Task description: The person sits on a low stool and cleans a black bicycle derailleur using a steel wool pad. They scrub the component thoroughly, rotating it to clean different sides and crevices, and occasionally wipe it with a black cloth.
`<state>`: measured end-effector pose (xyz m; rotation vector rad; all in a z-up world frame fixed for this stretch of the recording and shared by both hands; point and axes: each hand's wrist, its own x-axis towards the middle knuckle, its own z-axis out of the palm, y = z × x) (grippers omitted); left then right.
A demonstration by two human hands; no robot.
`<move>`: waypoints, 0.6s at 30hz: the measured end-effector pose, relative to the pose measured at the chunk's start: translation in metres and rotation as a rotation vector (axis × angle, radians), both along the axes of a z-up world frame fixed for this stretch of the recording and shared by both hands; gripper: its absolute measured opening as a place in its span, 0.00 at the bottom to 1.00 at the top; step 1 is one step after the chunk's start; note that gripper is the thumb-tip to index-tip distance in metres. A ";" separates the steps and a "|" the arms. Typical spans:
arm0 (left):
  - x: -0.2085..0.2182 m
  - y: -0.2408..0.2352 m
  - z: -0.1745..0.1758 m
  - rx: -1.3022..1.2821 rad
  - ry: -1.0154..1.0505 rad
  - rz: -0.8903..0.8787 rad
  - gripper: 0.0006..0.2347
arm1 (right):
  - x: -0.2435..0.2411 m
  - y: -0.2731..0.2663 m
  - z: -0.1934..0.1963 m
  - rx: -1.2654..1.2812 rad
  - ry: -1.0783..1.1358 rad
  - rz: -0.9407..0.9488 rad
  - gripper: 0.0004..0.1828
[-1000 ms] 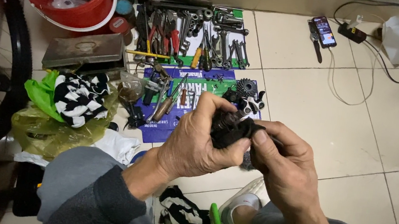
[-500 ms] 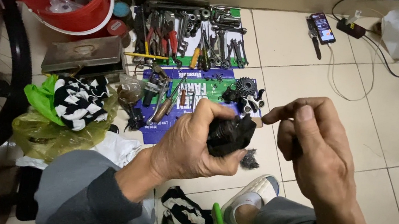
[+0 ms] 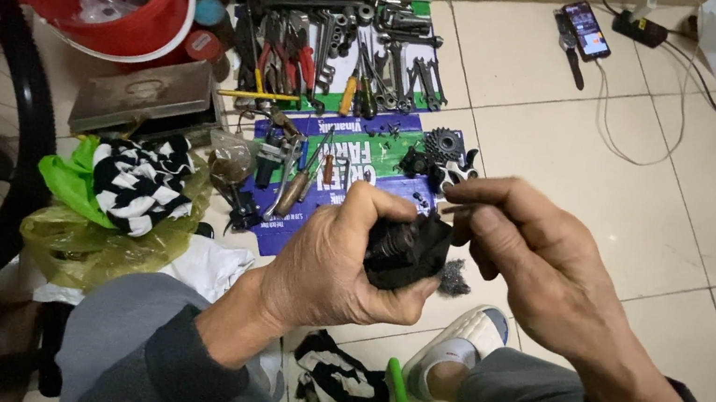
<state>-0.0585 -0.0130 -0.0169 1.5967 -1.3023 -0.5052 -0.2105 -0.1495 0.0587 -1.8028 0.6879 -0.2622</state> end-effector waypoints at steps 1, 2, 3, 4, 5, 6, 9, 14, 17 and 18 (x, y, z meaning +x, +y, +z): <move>-0.001 -0.002 -0.002 0.001 0.002 -0.006 0.29 | -0.002 -0.001 -0.004 0.001 0.002 -0.006 0.18; -0.002 -0.004 -0.004 -0.018 -0.023 -0.001 0.29 | -0.003 -0.002 -0.007 0.009 -0.058 0.001 0.13; -0.003 -0.005 -0.006 -0.038 -0.048 0.005 0.30 | -0.006 -0.002 -0.011 0.017 -0.118 0.008 0.08; -0.004 -0.005 -0.005 -0.038 -0.046 -0.001 0.30 | -0.006 0.000 -0.010 0.017 -0.116 0.002 0.08; -0.005 -0.006 -0.003 -0.038 -0.047 -0.004 0.30 | -0.006 0.001 -0.009 0.014 -0.138 0.029 0.08; -0.005 -0.006 -0.001 -0.039 -0.047 -0.008 0.30 | -0.005 0.003 -0.007 0.011 -0.160 0.055 0.08; -0.006 -0.006 -0.005 -0.076 -0.058 -0.026 0.29 | -0.009 0.001 -0.016 -0.003 -0.133 0.046 0.08; -0.008 -0.005 -0.006 -0.053 -0.063 -0.020 0.29 | -0.009 -0.003 -0.015 -0.105 -0.169 0.108 0.08; -0.008 -0.005 -0.006 -0.063 -0.066 -0.029 0.28 | -0.007 -0.008 -0.013 -0.299 -0.214 0.182 0.06; -0.008 -0.005 -0.006 -0.094 -0.068 -0.045 0.28 | -0.007 -0.009 -0.012 -0.385 -0.263 0.228 0.06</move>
